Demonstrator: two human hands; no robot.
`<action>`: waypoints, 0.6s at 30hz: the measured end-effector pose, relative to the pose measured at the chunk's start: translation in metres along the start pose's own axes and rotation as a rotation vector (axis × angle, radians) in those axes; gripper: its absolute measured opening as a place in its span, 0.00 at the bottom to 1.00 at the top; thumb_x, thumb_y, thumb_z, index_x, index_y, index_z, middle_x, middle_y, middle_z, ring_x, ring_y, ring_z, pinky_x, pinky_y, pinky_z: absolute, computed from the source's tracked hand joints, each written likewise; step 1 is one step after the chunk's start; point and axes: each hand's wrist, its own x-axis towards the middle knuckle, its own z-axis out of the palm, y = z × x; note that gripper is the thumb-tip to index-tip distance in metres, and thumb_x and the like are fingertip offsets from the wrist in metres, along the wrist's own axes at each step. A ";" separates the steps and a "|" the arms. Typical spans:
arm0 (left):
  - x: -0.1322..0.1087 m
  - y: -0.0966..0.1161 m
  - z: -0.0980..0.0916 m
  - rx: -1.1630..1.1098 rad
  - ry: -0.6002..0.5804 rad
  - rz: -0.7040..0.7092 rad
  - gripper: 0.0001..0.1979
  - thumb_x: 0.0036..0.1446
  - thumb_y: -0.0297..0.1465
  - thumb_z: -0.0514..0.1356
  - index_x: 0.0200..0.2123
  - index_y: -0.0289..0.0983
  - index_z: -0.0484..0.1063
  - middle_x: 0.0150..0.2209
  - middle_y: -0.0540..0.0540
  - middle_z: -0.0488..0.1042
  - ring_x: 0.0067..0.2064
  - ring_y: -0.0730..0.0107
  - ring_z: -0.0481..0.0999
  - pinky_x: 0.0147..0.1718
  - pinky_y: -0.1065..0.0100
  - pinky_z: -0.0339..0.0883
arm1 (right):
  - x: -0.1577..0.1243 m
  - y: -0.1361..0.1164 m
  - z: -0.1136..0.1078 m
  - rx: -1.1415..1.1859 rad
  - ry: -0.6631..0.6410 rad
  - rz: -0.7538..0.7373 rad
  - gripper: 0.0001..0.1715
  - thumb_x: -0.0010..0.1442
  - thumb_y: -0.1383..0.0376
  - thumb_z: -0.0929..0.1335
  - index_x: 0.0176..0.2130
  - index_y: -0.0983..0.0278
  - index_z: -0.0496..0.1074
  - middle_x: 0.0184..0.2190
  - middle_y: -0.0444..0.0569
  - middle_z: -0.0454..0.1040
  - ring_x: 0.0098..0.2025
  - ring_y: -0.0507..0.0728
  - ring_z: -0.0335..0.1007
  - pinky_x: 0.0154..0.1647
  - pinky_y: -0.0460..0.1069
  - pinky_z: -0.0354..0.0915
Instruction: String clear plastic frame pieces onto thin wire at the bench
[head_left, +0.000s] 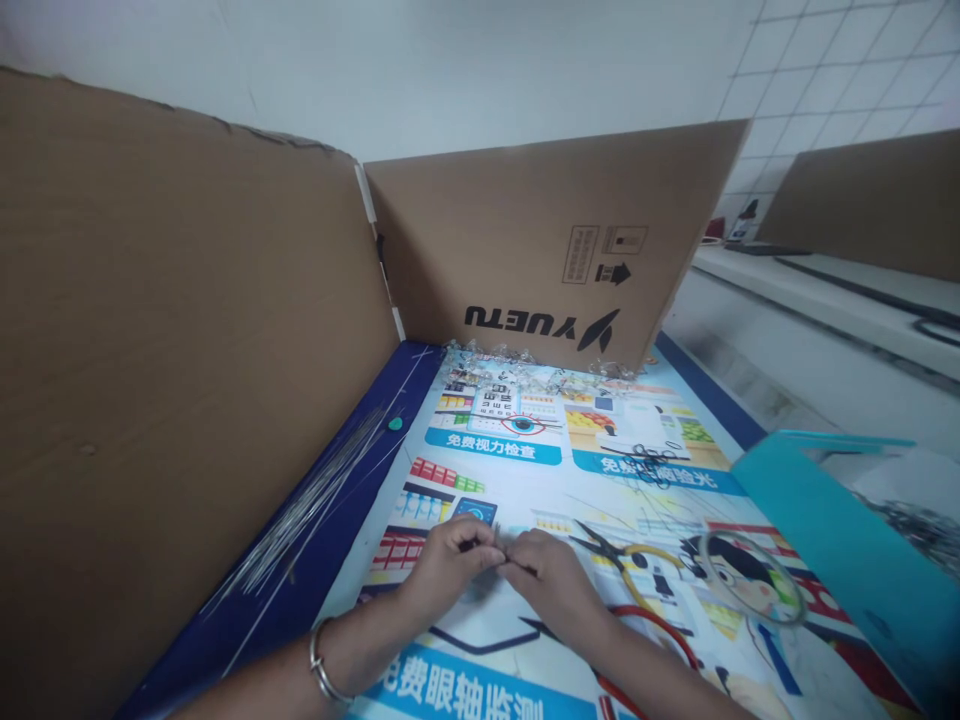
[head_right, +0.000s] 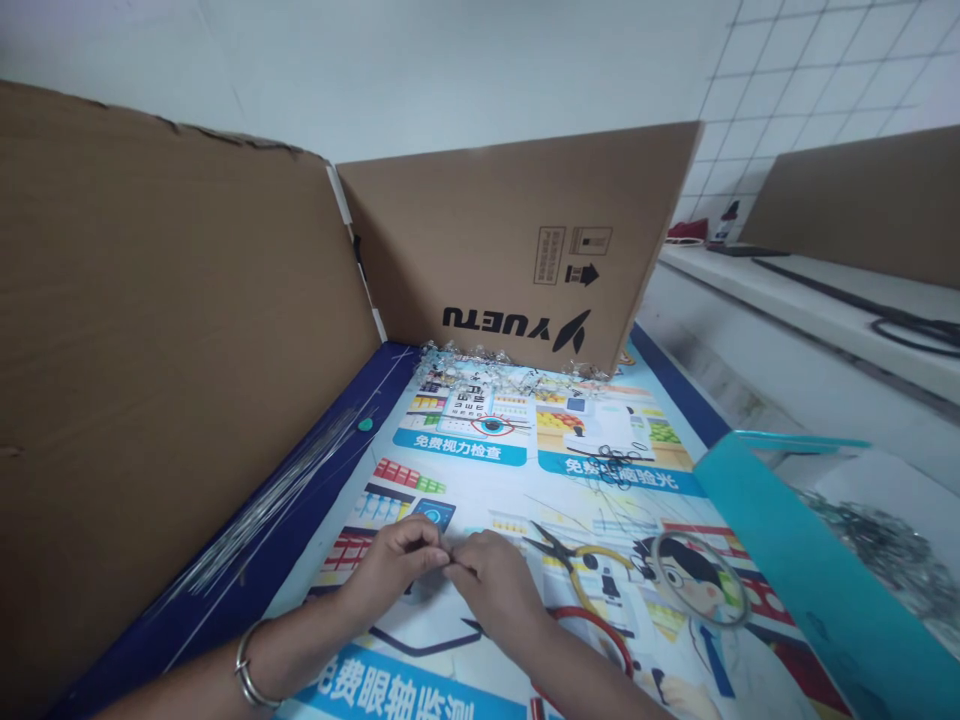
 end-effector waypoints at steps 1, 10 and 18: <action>0.000 -0.001 0.000 -0.001 0.002 0.000 0.05 0.46 0.25 0.61 0.20 0.35 0.70 0.23 0.51 0.69 0.30 0.71 0.67 0.33 0.71 0.60 | 0.000 0.000 -0.001 0.008 0.000 0.001 0.17 0.56 0.68 0.64 0.17 0.65 0.64 0.19 0.42 0.66 0.27 0.51 0.63 0.30 0.44 0.53; -0.001 -0.001 -0.002 -0.046 0.024 -0.041 0.06 0.47 0.26 0.59 0.21 0.35 0.67 0.22 0.53 0.64 0.27 0.74 0.62 0.29 0.73 0.57 | 0.001 -0.005 -0.006 0.056 0.000 0.006 0.21 0.59 0.64 0.61 0.16 0.64 0.62 0.17 0.41 0.64 0.24 0.50 0.61 0.28 0.44 0.53; -0.002 -0.004 0.003 -0.039 -0.006 -0.054 0.04 0.48 0.26 0.58 0.22 0.35 0.69 0.22 0.52 0.67 0.28 0.72 0.65 0.29 0.72 0.58 | 0.008 0.014 -0.036 -0.531 0.062 0.071 0.16 0.60 0.65 0.60 0.26 0.64 0.71 0.25 0.47 0.73 0.32 0.55 0.67 0.32 0.47 0.55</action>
